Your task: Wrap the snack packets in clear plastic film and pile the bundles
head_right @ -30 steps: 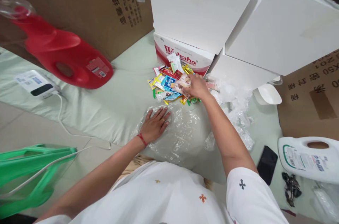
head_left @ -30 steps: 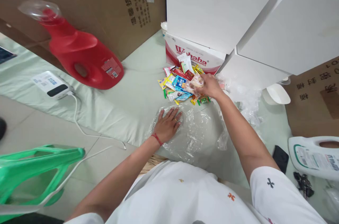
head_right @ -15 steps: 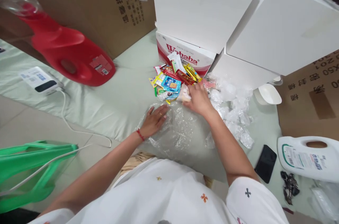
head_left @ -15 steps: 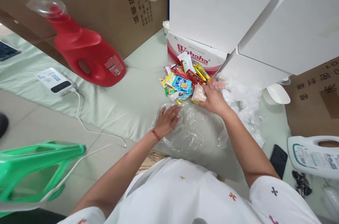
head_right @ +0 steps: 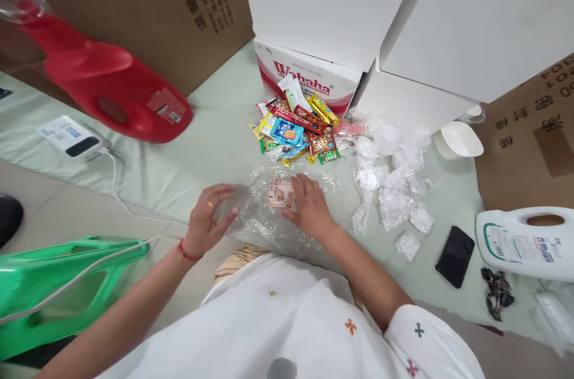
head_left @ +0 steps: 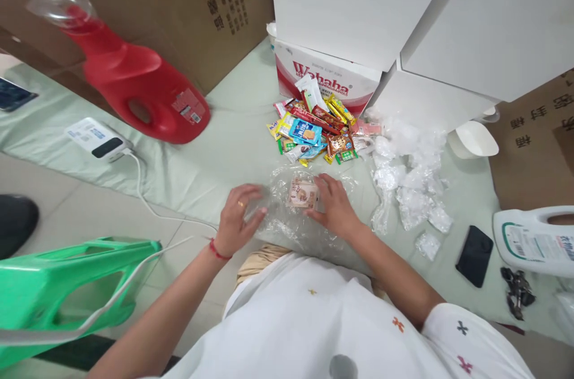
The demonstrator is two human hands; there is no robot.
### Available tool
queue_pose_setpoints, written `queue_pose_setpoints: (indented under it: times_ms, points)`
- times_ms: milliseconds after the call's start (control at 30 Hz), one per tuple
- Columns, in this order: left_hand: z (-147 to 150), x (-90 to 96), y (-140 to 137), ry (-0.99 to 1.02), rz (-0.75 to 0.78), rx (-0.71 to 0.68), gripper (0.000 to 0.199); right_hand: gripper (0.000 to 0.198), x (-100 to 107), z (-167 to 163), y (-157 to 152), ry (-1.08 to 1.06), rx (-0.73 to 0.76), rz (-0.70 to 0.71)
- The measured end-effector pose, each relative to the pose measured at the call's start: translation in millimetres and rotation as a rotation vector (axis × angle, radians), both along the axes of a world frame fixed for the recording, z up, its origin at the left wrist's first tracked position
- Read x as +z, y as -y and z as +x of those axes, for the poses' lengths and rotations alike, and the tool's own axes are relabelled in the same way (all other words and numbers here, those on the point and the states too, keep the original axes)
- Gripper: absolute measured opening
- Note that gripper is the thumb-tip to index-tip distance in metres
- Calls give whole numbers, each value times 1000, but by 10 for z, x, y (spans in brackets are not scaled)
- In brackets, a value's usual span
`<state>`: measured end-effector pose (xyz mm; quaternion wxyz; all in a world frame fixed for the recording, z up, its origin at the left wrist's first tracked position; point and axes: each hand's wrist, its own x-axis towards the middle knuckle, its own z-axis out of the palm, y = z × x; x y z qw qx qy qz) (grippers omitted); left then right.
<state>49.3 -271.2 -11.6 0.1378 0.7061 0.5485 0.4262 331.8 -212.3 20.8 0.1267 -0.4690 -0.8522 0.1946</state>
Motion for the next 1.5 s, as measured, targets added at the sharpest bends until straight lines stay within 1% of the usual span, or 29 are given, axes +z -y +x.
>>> queue_pose_setpoints:
  times_ms: [33,67,100,133,167,200,233,300,333,367,433,500,567,633,700,767,833,900,967,1000,1033,1100,1167,1200,1267,1333,1367,1433,1500]
  points:
    - [-41,-45,135,-77,18,-92,29,65,33,188,110,-65,76,16]
    - [-73,-107,253,-152,13,-186,31,52,58,376,229,-105,190,2]
    - [-97,-180,346,-222,-3,-260,34,45,67,548,348,-106,321,-36]
    - [-115,-261,411,-282,-22,-309,36,42,52,692,459,-83,404,-77]
    - [-131,-342,449,-327,-38,-327,38,41,12,799,554,-53,459,-105]
    - [-148,-416,463,-354,-47,-325,40,40,-52,870,631,-26,481,-122]
    - [-171,-478,459,-363,-53,-314,41,37,-135,906,689,-16,469,-122]
    - [-231,-549,426,-343,-72,-326,41,24,-319,910,755,-65,410,-86]
    - [-264,-555,410,-328,-90,-348,38,20,-400,896,772,-120,377,-64]
    - [-296,-544,400,-314,-108,-371,33,21,-463,883,786,-183,341,-50]
    - [-332,-483,408,-295,-123,-396,25,21,-516,884,818,-308,267,-62]
    - [-313,-399,446,-263,-104,-397,20,18,-484,928,867,-413,176,-120]
    - [-240,-310,498,-189,-94,-398,18,17,-406,996,922,-493,76,-186]
    - [-142,-216,532,-87,-125,-381,17,16,-324,1060,954,-544,-18,-212]
    - [-52,-113,514,-5,-185,-315,15,16,-258,1099,935,-580,-103,-213]
    - [6,-4,403,34,-238,-220,16,18,-212,1107,842,-612,-180,-229]
    - [24,102,176,25,-261,-149,20,23,-182,1088,670,-630,-275,-290]
    - [12,191,-155,-31,-261,-138,22,27,-165,1054,428,-633,-377,-336]
    - [-8,239,-541,-104,-262,-150,25,31,-162,1021,141,-615,-442,-332]
    - [-12,242,-730,-144,-272,-146,25,31,-164,1008,-8,-582,-450,-318]
    - [-7,227,-905,-197,-292,-140,24,29,-166,997,-154,-517,-442,-313]
    - [31,147,-1178,-280,-335,-145,19,23,-160,972,-423,-284,-407,-300]
    - [88,27,-1327,-319,-364,-152,14,19,-129,918,-650,-12,-393,-207]
    - [111,-32,-1357,-326,-372,-157,14,20,-104,870,-749,89,-387,-134]
    - [125,-115,-1344,-333,-365,-159,19,24,-52,724,-924,172,-336,-7]
    - [86,-114,-1261,-317,-298,-114,25,26,-23,516,-1069,175,-209,11]
    - [54,-79,-1199,-301,-242,-57,28,26,-24,397,-1129,179,-145,-3]
    - [8,42,-1039,-259,-114,123,29,28,-54,157,-1217,213,-52,-26]
    - [42,176,-841,-224,-18,280,30,32,-110,-48,-1264,258,-23,-20]
